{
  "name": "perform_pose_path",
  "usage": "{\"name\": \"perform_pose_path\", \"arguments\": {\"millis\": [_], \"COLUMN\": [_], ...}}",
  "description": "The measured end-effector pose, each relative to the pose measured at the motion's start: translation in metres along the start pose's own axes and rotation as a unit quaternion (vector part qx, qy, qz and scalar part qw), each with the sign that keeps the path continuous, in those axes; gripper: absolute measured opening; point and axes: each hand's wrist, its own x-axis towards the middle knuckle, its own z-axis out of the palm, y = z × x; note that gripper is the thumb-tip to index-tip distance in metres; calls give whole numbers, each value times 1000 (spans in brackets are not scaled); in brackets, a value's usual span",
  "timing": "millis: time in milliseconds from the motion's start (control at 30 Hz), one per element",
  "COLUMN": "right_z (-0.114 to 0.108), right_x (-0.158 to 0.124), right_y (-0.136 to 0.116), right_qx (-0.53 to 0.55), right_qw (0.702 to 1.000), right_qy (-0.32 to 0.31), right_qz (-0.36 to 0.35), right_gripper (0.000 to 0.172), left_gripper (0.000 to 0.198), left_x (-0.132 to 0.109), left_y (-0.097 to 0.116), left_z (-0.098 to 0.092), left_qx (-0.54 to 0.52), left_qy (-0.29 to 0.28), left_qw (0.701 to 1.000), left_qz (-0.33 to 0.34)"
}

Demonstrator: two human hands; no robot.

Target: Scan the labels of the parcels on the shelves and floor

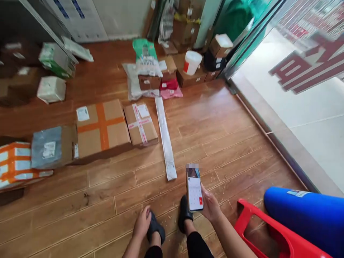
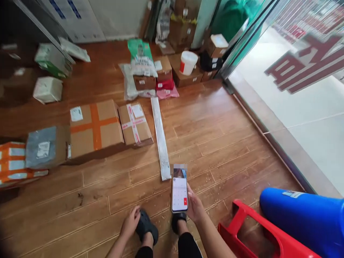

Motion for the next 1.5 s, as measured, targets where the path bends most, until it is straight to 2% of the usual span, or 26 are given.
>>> {"name": "perform_pose_path", "arguments": {"millis": [100,167,233,300,367,433,533,633,733,833,967,1133,1333,1500], "right_z": [-53,-89,-124,-157,-188,-214,-241,-251,-248,-241,-239,-236,-229,-228], "right_x": [63,101,135,163,183,197,208,215,225,234,245,253,253,254], "right_y": [27,41,52,61,69,78,100,132,164,182,182,176,174,173], "right_qx": [7,2,-13,-43,-82,-117,-137,-133,-117,-98,-125,-155,-178,-186], "right_qw": [998,994,991,989,985,978,967,961,970,986,990,985,978,977], "right_qy": [-38,-69,-97,-109,-107,-104,-126,-158,-149,-101,-53,-68,-103,-105], "right_qz": [53,83,94,93,107,137,176,185,150,87,49,43,18,8], "right_gripper": [72,70,70,70,71,72,75,78,73,61,58,61,64,65], "left_gripper": [43,47,46,40,33,29,27,28,27,27,29,29,32,33], "left_x": [98,171,229,267,286,291,288,286,283,270,250,247,260,265], "left_y": [-30,-40,-44,-46,-51,-65,-103,-145,-168,-169,-167,-171,-157,-158], "left_z": [55,85,111,133,149,158,163,165,168,171,175,176,157,147], "left_qx": [26,57,93,130,164,194,226,283,327,312,276,279,280,289], "left_qy": [11,11,-1,-26,-52,-73,-106,-141,-155,-137,-140,-152,-126,-125], "left_qw": [999,998,995,988,974,956,924,885,875,892,911,908,911,909], "left_qz": [-27,-15,21,80,147,209,291,342,321,297,274,274,273,273]}}
